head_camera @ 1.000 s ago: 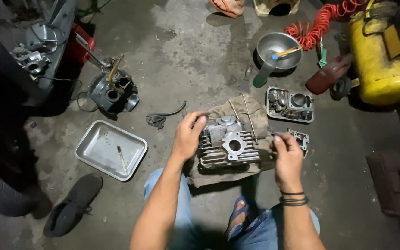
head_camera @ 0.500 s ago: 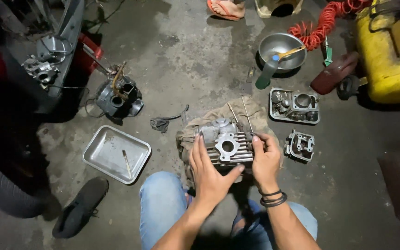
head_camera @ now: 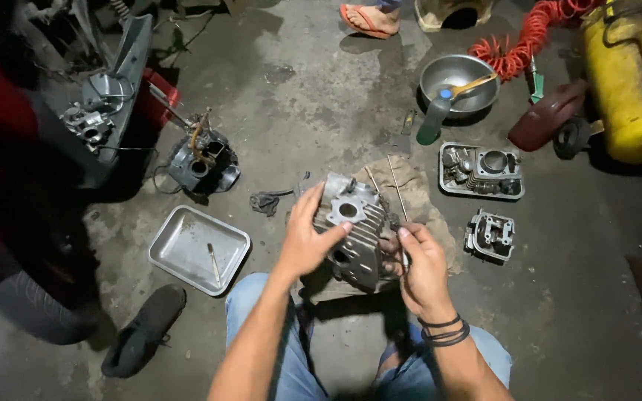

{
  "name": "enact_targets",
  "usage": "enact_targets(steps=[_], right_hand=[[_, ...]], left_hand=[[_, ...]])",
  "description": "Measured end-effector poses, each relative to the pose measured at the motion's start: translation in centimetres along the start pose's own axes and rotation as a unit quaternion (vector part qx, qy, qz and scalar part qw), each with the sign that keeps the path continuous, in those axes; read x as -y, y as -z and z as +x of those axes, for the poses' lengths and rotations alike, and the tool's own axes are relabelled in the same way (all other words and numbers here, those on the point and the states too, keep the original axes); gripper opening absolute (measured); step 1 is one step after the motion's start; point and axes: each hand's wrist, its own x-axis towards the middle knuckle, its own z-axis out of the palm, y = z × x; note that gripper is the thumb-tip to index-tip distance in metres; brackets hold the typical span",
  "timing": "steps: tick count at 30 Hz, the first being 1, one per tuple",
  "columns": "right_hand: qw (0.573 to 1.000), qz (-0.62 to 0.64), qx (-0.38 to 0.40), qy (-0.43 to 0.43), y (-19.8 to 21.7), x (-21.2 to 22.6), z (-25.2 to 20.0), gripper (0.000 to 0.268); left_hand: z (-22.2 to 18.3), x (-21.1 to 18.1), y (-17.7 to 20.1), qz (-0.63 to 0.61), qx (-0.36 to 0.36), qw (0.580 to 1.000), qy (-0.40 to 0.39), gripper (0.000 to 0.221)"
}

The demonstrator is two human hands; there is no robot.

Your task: Cleaning a motorcycle cylinder head using a small metal tool to remove debris from the cooling fins and internal surfaces.

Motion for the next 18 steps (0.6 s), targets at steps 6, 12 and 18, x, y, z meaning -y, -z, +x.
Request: enact_targets(steps=[6,12,18], right_hand=[[0.999,-0.027,-0.005,0.035,1.3,0.8,0.0,0.015],[0.994,-0.016,-0.059,0.089,2.6,2.7,0.1,0.015],[0.993,-0.09,-0.004,0.076,-0.1,1.9,-1.4,0.019]], left_hand=[[-0.2,-0.3,0.4,-0.021,0.028,0.998,0.051,0.088],[-1.1,1.9,2.1,-0.078,0.074,0.994,-0.026,0.084],[-0.7,5.3,6.1,-0.122,0.141,0.982,-0.005,0.083]])
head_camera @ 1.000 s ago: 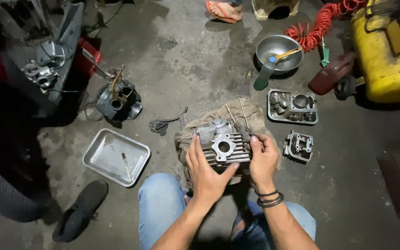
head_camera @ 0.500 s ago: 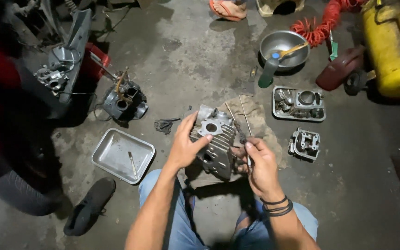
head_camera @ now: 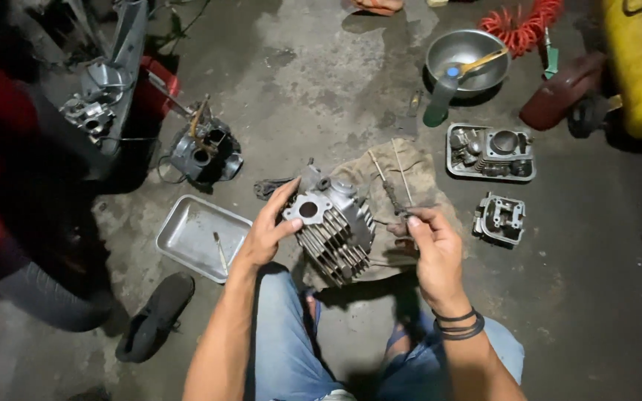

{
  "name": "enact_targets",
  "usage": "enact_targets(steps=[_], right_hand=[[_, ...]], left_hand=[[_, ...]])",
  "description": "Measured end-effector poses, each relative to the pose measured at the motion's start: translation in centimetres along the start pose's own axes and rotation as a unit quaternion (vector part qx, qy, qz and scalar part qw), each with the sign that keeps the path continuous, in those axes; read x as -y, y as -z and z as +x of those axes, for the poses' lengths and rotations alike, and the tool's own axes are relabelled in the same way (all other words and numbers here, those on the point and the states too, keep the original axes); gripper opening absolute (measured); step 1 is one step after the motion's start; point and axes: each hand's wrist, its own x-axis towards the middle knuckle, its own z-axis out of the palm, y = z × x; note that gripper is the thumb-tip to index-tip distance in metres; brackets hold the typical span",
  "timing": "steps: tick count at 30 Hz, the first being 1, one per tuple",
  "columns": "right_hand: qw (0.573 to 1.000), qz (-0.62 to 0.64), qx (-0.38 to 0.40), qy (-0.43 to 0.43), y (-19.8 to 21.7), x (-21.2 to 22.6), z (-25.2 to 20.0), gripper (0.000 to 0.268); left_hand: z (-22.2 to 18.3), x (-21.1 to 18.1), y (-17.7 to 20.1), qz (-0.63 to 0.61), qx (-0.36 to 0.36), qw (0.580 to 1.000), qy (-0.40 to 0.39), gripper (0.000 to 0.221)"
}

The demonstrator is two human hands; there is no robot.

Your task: Cleaning a motorcycle cylinder head using a small metal tool to remove debris from the cooling fins and internal surfaces.

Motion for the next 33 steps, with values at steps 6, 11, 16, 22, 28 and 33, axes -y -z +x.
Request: enact_targets(steps=[6,11,16,22,28,33], right_hand=[[0.998,-0.035,0.033,0.031,-2.7,-1.0,0.5,0.014],[0.997,-0.042,0.049,0.032,-3.8,-3.2,1.4,0.014],[0.994,-0.088,0.065,0.005,-4.5,-1.6,0.2,0.015],[0.984,-0.169,0.053,0.027,-3.2,-0.9,-0.1,0.016],[0.948,-0.297,0.045,0.104,-4.3,0.4,-0.8,0.028],[0.93,-0.337,0.038,0.138,-4.1,-0.3,-0.9,0.021]], left_hand=[[0.7,1.1,0.6,-0.052,-0.037,0.998,0.001,0.072],[1.2,1.8,0.2,-0.038,-0.08,0.996,0.01,0.069],[1.8,2.9,-0.6,-0.043,-0.124,0.991,0.015,0.063],[2.7,3.1,-0.7,-0.057,-0.158,0.985,0.025,0.057],[2.8,3.1,-0.8,-0.072,-0.164,0.984,0.007,0.053],[2.6,3.3,-1.2,-0.092,-0.176,0.98,-0.013,0.052]])
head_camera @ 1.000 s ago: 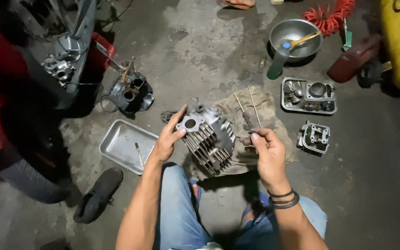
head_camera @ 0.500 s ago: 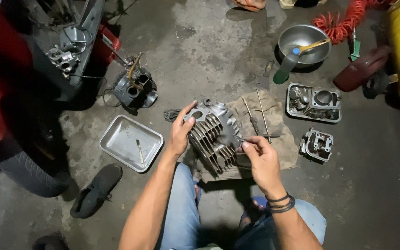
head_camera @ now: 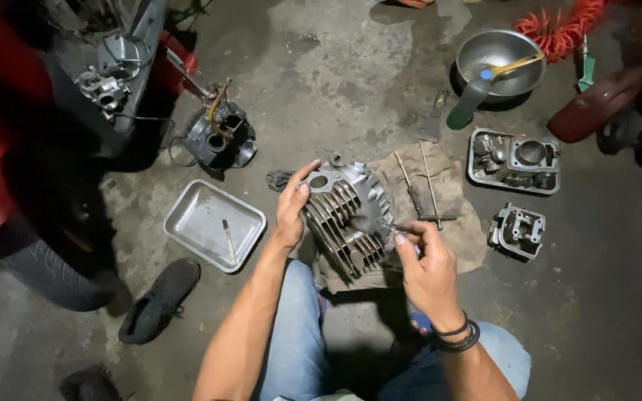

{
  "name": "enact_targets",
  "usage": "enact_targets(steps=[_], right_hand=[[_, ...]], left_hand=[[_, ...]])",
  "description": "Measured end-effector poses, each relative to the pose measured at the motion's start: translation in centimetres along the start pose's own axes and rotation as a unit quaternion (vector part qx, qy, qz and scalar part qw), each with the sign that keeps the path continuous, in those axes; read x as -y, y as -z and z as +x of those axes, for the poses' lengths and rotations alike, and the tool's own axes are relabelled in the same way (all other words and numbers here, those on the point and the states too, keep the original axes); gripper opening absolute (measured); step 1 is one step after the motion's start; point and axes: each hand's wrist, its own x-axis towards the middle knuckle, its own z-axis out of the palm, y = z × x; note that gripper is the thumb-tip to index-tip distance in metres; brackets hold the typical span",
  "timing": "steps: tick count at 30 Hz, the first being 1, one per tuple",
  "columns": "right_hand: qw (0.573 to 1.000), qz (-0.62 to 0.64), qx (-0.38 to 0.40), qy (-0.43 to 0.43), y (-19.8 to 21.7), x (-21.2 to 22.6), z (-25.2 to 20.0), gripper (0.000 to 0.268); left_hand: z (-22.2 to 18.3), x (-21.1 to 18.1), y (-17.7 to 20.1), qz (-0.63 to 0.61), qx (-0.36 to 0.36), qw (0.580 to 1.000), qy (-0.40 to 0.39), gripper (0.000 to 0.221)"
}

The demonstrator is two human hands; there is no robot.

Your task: Cleaning a motorcycle cylinder head using a small metal tool to remove debris from the cooling fins and internal surfaces.

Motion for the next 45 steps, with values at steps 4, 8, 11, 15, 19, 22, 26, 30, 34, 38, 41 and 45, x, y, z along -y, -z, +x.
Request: enact_targets(steps=[4,8,11,15,19,22,26,30,34,38,41,45], right_hand=[[0.999,-0.034,0.004,0.028,-0.1,0.3,0.1,0.013],[0.998,-0.025,0.001,0.061,-0.4,0.6,0.1,0.01],[0.996,-0.027,0.0,0.08,-0.7,0.7,0.1,0.011],[0.993,-0.062,-0.018,0.1,-1.2,0.9,0.3,0.014],[0.988,-0.11,-0.019,0.103,-0.6,1.6,0.9,0.013],[0.986,-0.12,-0.02,0.117,-0.6,1.3,1.1,0.013],[0.981,-0.125,-0.025,0.147,-1.1,1.3,1.0,0.012],[0.982,-0.114,-0.018,0.153,-0.6,2.1,1.1,0.01],[0.982,-0.102,-0.022,0.16,-0.8,1.9,1.1,0.01],[0.98,-0.105,-0.037,0.164,-1.2,1.8,1.1,0.011],[0.981,-0.099,-0.035,0.16,-1.2,1.8,1.1,0.01],[0.982,-0.099,-0.031,0.16,-1.4,1.1,1.2,0.011]], left_hand=[[0.9,1.0,-0.2,-0.006,-0.011,1.0,-0.006,0.051],[1.6,0.9,-0.5,-0.032,-0.003,0.999,-0.004,0.05],[2.6,0.9,-0.8,-0.043,0.01,0.999,0.01,0.048],[4.4,0.9,-1.4,-0.03,0.066,0.996,0.052,0.045],[5.4,0.8,-1.5,-0.026,0.077,0.994,0.067,0.042],[5.4,0.9,-1.3,-0.019,0.076,0.994,0.076,0.041],[5.5,1.7,-1.2,-0.012,0.067,0.995,0.075,0.04],[5.8,1.2,-0.8,0.044,0.048,0.997,0.05,0.034],[5.1,-0.5,-1.4,0.027,0.016,0.999,0.028,0.033],[4.7,-0.2,-1.7,0.036,0.026,0.999,0.0,0.022],[4.9,0.5,-2.0,0.026,0.02,0.999,-0.013,0.02],[4.8,1.4,-2.6,-0.011,-0.008,0.999,-0.038,0.024]])
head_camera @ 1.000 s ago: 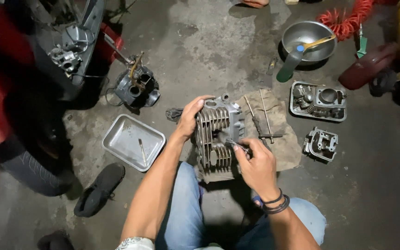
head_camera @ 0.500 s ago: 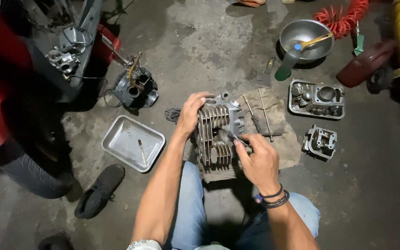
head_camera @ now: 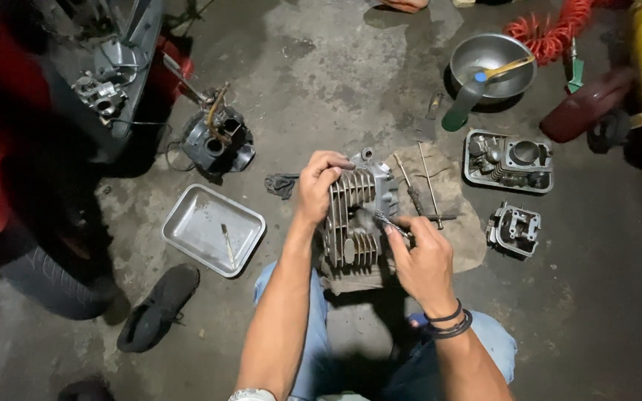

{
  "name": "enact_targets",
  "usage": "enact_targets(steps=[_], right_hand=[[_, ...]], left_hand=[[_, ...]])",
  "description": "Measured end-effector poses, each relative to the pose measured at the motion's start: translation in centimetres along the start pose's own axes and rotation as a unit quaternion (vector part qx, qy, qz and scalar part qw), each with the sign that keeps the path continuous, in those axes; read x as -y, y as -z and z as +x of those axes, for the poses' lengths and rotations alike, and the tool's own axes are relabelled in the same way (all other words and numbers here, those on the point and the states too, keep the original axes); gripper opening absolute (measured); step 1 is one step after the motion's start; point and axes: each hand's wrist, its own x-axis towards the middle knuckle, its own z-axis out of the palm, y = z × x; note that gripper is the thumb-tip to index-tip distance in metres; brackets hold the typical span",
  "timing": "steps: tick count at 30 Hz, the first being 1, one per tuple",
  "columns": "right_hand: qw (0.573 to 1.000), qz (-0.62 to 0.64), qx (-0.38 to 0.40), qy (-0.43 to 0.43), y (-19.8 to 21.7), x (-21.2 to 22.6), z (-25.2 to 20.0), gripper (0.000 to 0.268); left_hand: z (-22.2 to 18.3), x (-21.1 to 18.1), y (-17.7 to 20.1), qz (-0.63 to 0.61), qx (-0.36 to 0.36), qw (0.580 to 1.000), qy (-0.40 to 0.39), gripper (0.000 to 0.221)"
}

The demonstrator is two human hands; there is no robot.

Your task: Cleaning a motorcycle cylinder head using a small metal tool to remove debris from the cooling fins and internal surfaces.

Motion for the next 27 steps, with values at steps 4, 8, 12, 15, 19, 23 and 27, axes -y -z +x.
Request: enact_targets(steps=[4,8,12,15,19,23,27], right_hand=[[1.0,0.003,0.004,-0.002,0.0,-0.6,0.2,0.011],[1.0,0.008,-0.02,-0.013,0.0,-0.5,0.7,0.009],[0.998,0.017,-0.063,-0.008,-0.5,0.1,1.5,0.007],[0.995,0.021,-0.101,-0.002,-1.2,0.6,2.2,0.005],[0.991,0.012,-0.132,0.01,-2.7,0.8,2.4,0.006],[0.987,-0.011,-0.15,0.054,-4.1,0.8,2.5,0.003],[0.978,-0.124,-0.135,0.104,-3.9,1.5,2.3,0.009]], left_hand=[[-0.2,-0.5,0.0,-0.007,0.003,1.0,-0.01,0.025],[-0.1,-0.9,-0.1,-0.014,0.002,1.0,-0.01,0.026],[-0.1,-0.8,-0.1,-0.019,0.0,1.0,-0.017,0.026],[-0.1,-0.6,-0.1,-0.024,0.002,1.0,-0.016,0.026],[-0.1,-0.7,-0.1,-0.021,0.003,1.0,-0.017,0.025],[-0.1,-0.8,0.0,-0.019,0.001,1.0,-0.019,0.024],[-0.1,-0.8,0.1,-0.011,0.003,1.0,-0.024,0.023]])
